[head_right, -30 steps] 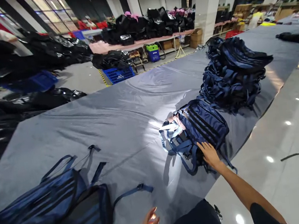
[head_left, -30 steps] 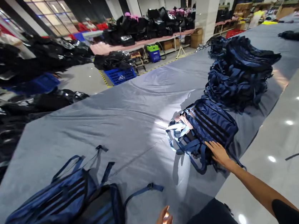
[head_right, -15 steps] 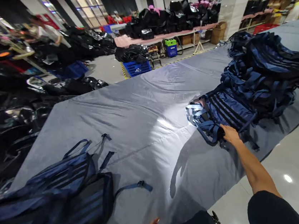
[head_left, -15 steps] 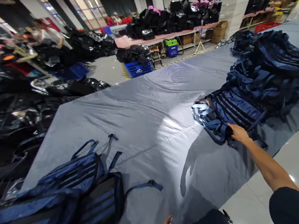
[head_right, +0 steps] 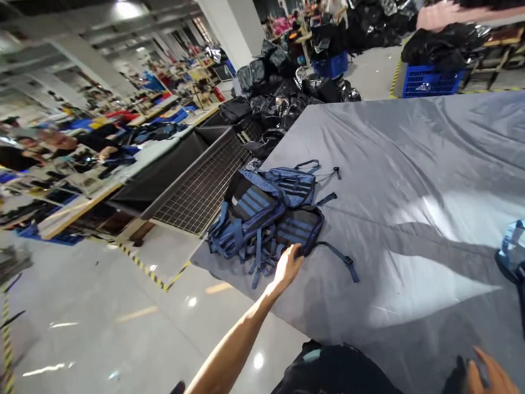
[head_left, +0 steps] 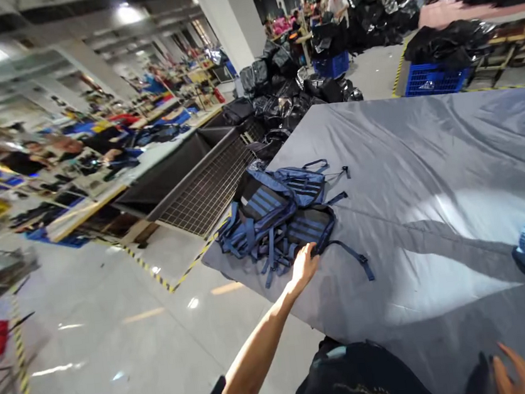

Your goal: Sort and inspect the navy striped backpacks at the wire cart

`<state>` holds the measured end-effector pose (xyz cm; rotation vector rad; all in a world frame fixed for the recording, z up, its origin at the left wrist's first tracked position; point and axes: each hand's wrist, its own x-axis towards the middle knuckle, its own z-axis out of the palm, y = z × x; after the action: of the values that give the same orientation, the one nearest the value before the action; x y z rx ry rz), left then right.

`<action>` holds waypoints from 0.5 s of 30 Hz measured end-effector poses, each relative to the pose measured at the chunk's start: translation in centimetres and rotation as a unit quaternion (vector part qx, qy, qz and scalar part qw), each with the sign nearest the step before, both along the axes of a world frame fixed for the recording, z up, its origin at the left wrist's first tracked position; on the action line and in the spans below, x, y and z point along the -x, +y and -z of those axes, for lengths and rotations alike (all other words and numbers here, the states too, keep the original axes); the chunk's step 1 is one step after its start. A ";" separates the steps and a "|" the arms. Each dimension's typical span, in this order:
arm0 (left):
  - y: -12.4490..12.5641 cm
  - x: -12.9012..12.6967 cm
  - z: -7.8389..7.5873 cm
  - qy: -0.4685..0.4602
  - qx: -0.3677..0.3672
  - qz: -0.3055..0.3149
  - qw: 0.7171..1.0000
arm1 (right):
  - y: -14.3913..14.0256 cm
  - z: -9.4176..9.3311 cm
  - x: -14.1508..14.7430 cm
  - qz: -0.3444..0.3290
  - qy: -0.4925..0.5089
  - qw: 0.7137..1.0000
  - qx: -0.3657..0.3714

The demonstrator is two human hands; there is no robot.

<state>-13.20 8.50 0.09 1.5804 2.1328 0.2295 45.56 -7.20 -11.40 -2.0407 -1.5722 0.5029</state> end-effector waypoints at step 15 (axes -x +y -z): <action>-1.6 -4.0 0.7 -0.027 0.009 0.339 0.940 | 7.7 -6.9 22.7 -0.297 -0.003 0.950 -0.092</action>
<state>-9.19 6.92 -0.66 2.1518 1.4252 0.0185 22.86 0.53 -4.47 -1.4090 -2.1492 0.5340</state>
